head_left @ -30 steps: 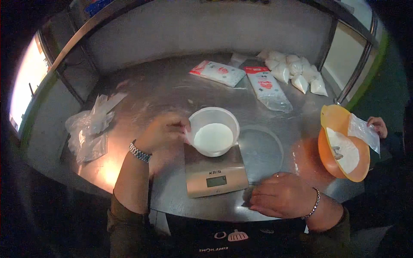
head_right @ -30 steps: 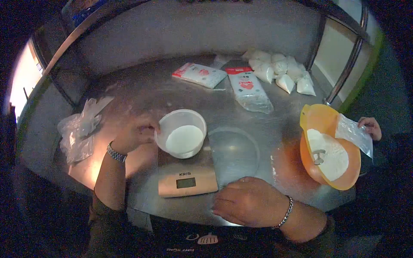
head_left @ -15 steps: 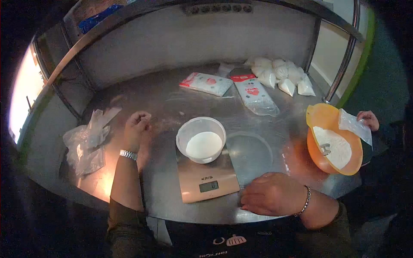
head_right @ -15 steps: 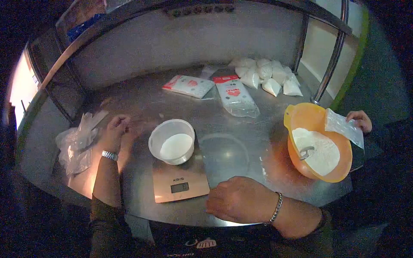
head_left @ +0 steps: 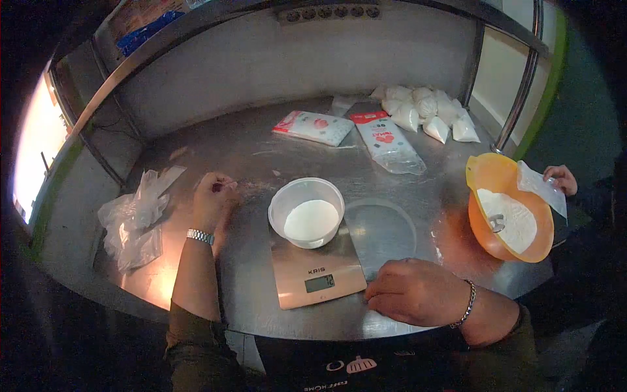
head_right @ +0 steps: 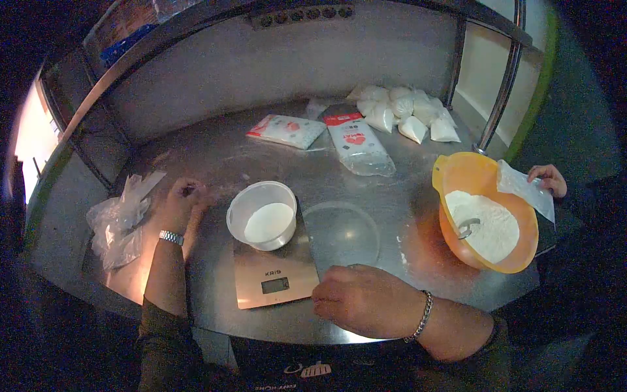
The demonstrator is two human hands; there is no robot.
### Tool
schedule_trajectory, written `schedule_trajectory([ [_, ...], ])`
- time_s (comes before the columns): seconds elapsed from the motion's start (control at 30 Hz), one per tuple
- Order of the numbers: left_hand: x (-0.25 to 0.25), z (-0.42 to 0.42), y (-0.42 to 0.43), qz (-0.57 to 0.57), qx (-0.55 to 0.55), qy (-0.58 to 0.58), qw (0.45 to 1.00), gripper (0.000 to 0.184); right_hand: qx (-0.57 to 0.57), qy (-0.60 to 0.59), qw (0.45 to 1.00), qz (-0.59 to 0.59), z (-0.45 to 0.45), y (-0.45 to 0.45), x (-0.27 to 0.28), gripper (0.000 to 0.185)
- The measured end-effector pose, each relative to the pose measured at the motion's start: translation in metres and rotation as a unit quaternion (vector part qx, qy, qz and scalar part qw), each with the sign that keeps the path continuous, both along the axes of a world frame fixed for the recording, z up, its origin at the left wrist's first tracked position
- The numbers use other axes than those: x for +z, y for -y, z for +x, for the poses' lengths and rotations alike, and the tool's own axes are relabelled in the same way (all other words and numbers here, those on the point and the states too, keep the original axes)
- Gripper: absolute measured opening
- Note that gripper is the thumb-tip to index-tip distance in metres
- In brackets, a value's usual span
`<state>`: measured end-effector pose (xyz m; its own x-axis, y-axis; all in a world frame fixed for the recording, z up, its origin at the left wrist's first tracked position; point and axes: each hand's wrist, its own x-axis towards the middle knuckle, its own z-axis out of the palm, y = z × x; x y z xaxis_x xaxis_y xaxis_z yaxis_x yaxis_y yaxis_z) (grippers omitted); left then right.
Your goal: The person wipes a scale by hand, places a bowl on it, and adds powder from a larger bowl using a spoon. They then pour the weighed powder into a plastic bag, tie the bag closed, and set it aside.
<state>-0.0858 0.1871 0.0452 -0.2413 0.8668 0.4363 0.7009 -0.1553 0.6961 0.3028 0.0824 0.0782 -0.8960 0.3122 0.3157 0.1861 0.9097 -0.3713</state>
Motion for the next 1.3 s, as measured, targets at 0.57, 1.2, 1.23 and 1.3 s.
schedule_trajectory([
  [0.57, -0.009, -0.008, -0.005, 0.088, -0.019, -0.105, 0.99, 0.017, 0.024, -0.024, 0.999, 0.011, 0.0, -0.002, -0.002, 0.015],
  [1.2, 0.013, 0.015, 0.01, 0.032, 0.018, -0.125, 0.991, 0.016, 0.029, 0.013, 0.999, 0.002, 0.001, -0.005, -0.002, 0.015],
  [1.23, 0.007, 0.009, 0.005, 0.034, 0.017, -0.124, 0.992, 0.016, 0.027, 0.014, 1.0, 0.004, 0.001, -0.005, -0.001, 0.015],
  [1.3, -0.007, -0.008, -0.008, 0.035, -0.036, -0.087, 0.995, 0.018, 0.027, 0.012, 1.0, 0.001, 0.0, -0.004, 0.0, 0.014],
])
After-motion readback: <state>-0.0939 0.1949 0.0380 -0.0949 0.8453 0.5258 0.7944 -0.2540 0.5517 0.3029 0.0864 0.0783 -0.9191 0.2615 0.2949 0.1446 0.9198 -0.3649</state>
